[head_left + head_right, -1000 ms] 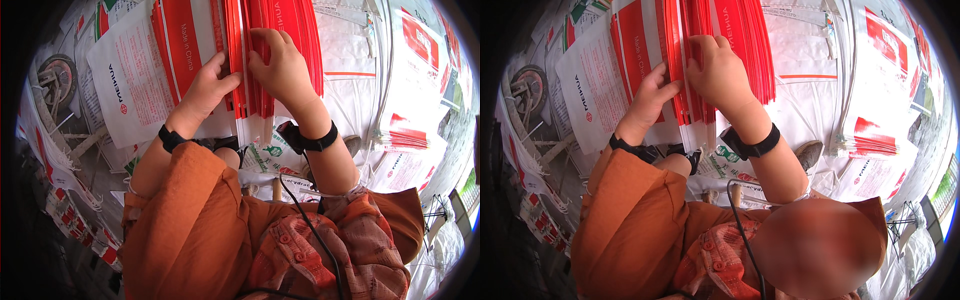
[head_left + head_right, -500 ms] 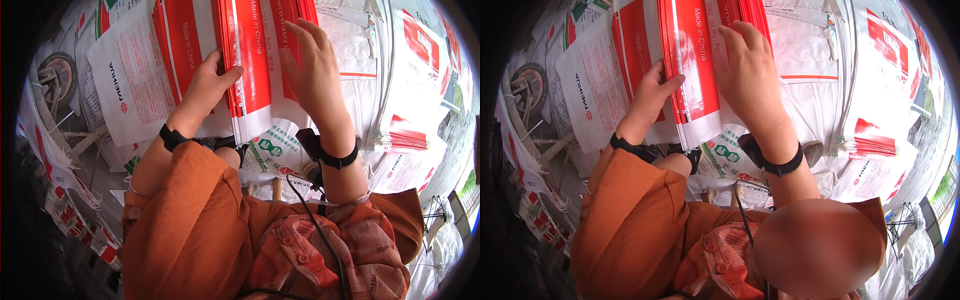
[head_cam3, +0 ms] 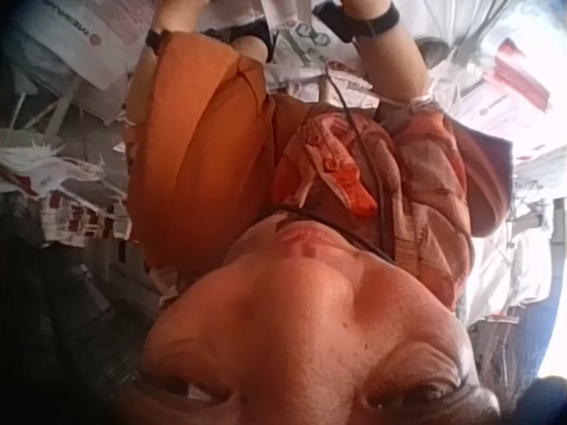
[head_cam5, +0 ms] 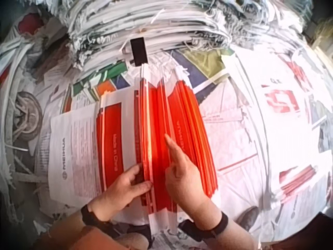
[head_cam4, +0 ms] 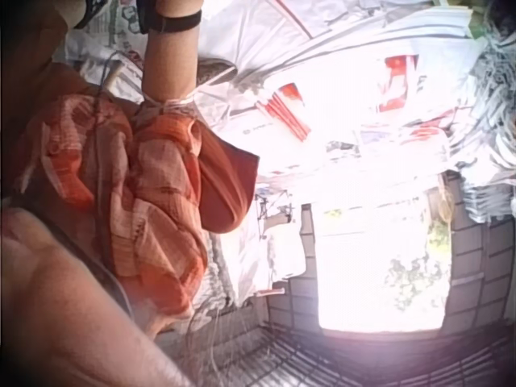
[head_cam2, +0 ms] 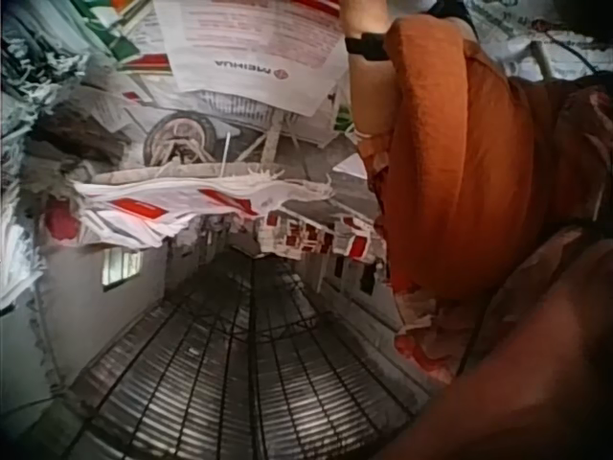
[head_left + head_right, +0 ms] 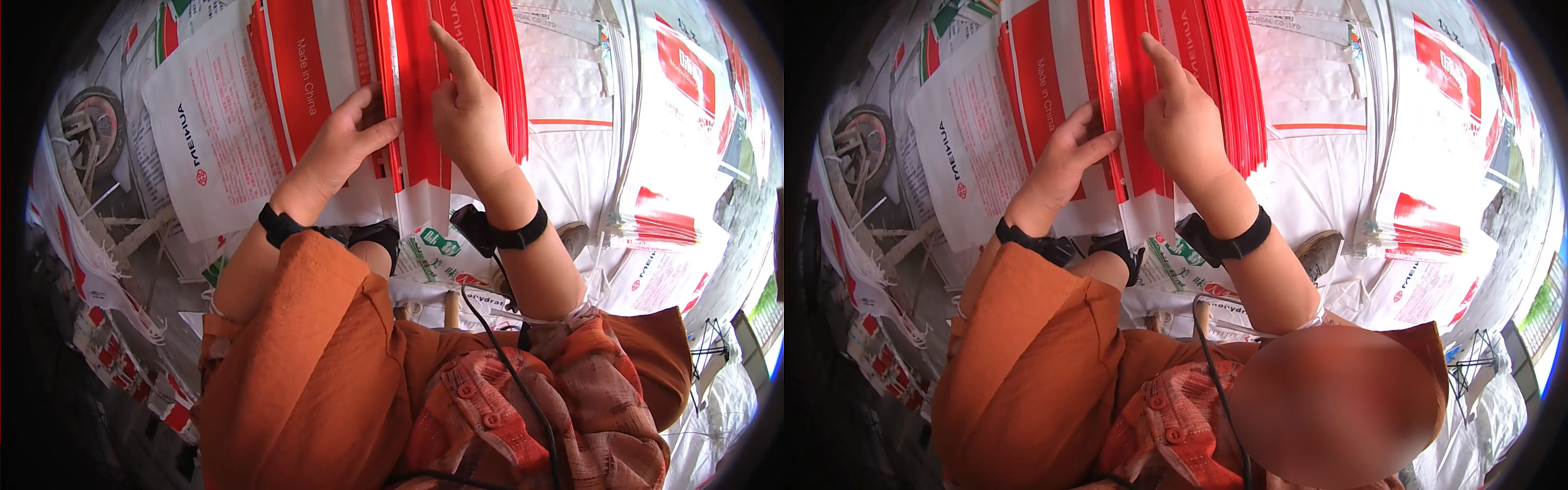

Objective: Manually organizing and bundling plastic industrial sacks with ties.

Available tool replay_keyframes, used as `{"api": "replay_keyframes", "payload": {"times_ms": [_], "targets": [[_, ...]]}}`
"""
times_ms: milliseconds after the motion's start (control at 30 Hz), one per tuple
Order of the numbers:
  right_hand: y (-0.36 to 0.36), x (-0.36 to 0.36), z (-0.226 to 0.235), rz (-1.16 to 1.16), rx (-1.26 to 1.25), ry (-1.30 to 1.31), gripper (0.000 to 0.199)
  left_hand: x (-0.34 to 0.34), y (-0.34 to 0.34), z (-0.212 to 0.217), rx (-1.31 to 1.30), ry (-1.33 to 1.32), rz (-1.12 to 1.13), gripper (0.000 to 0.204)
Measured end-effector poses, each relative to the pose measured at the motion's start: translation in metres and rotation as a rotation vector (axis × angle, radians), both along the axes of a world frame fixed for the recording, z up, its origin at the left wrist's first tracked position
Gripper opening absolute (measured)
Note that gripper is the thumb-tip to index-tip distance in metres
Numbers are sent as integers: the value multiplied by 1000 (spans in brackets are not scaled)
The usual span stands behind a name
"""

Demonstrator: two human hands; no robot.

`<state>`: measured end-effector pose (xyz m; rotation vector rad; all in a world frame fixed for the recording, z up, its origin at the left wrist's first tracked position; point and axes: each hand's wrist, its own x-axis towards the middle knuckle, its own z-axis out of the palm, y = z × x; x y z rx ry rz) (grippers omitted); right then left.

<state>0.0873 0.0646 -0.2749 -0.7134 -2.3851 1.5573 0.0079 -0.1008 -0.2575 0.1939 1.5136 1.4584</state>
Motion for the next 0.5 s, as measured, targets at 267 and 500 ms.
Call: {"api": "replay_keyframes", "payload": {"times_ms": [267, 500], "targets": [[-5, -4, 4, 58, 136, 34, 29, 1, -6, -8, -3, 40, -25, 58], [3, 0, 2, -46, -84, -35, 30, 1, 1, -4, 44, 58, -51, 59]]}}
